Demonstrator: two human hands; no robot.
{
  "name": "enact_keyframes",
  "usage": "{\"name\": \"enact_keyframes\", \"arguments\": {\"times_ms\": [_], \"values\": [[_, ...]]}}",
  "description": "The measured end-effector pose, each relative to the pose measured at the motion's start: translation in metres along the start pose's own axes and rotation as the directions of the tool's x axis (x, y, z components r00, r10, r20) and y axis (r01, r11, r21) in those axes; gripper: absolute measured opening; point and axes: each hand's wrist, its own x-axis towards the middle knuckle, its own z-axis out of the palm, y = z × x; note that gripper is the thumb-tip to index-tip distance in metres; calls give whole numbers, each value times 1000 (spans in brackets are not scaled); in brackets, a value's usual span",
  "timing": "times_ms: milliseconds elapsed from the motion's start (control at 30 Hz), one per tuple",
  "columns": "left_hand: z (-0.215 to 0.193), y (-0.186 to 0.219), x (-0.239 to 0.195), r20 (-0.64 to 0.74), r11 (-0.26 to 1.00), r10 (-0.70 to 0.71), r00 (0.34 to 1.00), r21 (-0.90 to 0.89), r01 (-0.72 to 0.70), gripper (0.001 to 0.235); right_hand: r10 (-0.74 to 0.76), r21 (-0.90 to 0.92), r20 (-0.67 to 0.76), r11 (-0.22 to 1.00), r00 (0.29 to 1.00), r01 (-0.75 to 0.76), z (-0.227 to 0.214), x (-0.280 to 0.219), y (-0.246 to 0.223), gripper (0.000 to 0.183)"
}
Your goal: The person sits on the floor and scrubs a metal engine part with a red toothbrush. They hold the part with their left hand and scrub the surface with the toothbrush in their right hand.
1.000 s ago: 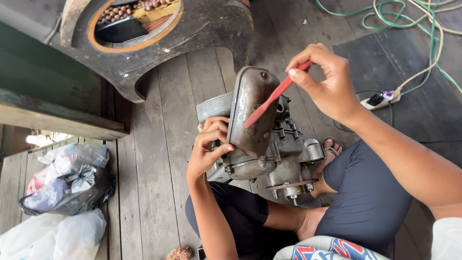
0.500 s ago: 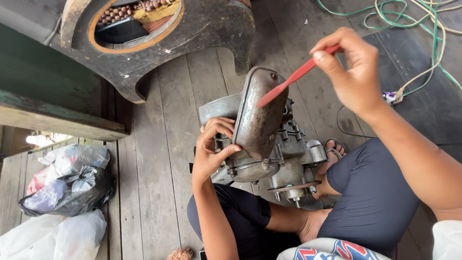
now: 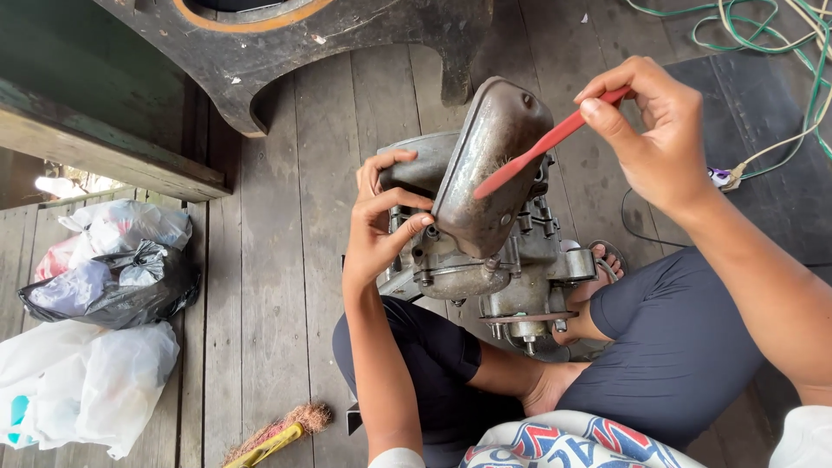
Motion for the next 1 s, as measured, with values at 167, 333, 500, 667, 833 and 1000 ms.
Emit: {"name": "enact_keyframes", "arguments": {"times_ms": [167,333,500,667,833,1000], "values": [[0,0,1,-5,992,-5,1000,127,6,20,4,13,2,1000,1000,-4,0,0,0,8],[7,-3,2,-29,987,-20,999,157,25,37,-8,43,19,999,1000,7,-1,0,5,8],[10,-8,2,-51,992,44,998,124,-37,37,-26,58,25,998,999,24,-4,-2,10,8],[11,-7,-4,50,989,33,998,142,-40,20,-21,68,31,998,999,19,-7,-3,11,10],[12,0,-4,114,972,24,993,230,-50,36,-35,66,32,997,999,33,-8,-5,14,9],[17,8,1,131,911,10,991,409,-63,29,-43,64,43,997,998,40,-9,-4,12,8]]}}
